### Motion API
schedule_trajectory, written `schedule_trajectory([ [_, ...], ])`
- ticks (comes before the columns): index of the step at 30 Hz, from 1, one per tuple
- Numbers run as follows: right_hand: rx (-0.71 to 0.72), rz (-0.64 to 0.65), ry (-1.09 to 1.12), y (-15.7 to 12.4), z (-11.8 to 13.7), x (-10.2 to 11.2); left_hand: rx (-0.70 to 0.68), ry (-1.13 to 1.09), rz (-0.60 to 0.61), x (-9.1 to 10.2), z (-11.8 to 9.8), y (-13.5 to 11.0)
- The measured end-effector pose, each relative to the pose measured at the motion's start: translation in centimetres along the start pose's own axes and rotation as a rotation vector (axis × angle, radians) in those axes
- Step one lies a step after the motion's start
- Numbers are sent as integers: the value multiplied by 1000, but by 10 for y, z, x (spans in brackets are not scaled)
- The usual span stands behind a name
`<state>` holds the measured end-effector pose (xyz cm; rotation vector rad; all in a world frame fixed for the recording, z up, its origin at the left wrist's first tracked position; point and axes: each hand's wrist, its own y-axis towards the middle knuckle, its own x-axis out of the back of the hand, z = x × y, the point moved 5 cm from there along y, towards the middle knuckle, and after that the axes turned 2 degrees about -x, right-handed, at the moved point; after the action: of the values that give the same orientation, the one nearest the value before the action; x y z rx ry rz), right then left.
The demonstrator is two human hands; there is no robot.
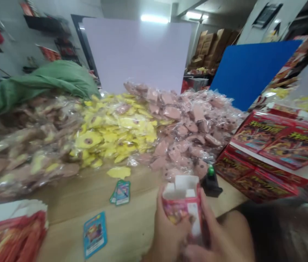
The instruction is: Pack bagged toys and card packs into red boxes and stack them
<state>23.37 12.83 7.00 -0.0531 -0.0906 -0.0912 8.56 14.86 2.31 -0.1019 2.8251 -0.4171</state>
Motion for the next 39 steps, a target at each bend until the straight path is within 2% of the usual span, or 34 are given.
schedule_trajectory([
  [1,-119,-7,52,-23,-29,-19,33,-18,-10,4,10,-4],
  [3,-335,-70,180,-53,-73,-42,47,-7,17,19,20,-12],
  [5,-488,-87,352,-63,-91,-53,-25,64,131,35,14,-18],
  [8,-587,-9,630,-60,-77,-65,-245,334,288,53,-6,-36],
  [11,-607,69,770,-61,-50,-68,-493,650,229,65,-20,-63],
  [13,-617,102,736,-65,-45,-65,-610,764,180,68,-22,-80],
  [14,-621,104,702,-67,-47,-63,-626,796,193,68,-19,-84],
  [16,-619,87,600,-65,-54,-57,-550,825,277,66,-6,-82],
  [18,-577,167,461,-57,-57,-53,-374,805,355,66,13,-70],
  [20,-453,414,281,-46,-47,-55,-230,721,353,68,29,-57],
  [22,-272,671,74,-41,-32,-59,-171,612,305,70,40,-47],
  [23,-196,717,-28,-39,-26,-59,-161,569,287,70,44,-45],
  [27,-67,595,-330,-37,-21,-57,-123,554,290,69,49,-47],
  [29,-18,586,-420,-40,-25,-59,-107,582,323,67,46,-51],
  [34,-62,574,-364,-39,-28,-57,-101,570,378,67,38,-57],
  [36,-86,616,-315,-39,-19,-57,-100,570,383,68,40,-59],
  [39,-53,798,-335,-51,-4,-67,-115,571,383,72,45,-59],
])
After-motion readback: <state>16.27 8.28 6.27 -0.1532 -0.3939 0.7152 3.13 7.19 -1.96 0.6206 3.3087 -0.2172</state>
